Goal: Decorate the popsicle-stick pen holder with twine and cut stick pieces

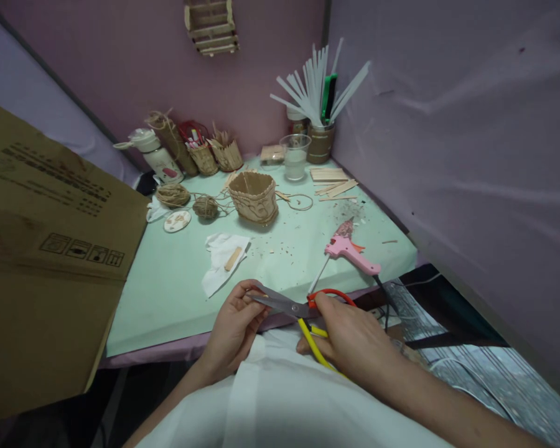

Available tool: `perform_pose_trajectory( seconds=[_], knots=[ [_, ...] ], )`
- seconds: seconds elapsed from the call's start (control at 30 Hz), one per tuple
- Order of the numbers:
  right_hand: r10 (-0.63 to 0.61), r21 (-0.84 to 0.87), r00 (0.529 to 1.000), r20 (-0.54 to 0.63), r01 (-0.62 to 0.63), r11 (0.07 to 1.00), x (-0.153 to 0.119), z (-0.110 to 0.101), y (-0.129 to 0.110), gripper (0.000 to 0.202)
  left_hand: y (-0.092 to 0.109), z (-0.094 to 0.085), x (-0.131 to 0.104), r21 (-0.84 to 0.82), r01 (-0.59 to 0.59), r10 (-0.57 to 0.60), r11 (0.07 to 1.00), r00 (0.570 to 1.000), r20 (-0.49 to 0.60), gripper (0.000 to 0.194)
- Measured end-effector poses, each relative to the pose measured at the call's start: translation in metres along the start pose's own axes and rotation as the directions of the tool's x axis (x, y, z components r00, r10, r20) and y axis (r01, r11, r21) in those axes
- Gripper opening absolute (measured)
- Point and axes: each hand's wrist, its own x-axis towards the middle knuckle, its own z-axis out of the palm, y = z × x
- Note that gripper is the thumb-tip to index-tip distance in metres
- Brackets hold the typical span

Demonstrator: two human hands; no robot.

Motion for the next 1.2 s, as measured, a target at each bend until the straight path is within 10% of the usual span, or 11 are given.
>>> perform_pose_trajectory(
  seconds=[0.9,1.2],
  knots=[
    [0.016,0.241,0.998,0.064,-0.031,0.970,0.002,-0.004,0.002,0.015,0.001,0.001,-0.002,0.016,-0.010,0.009,1.000,1.000,0.010,0.018],
    [-0.010,0.109,0.999,0.037,0.006,0.994,-0.002,-0.006,0.000,0.031,0.000,0.000,-0.003,0.134,-0.099,0.104,0.986,0.994,-0.029,0.050]
  ],
)
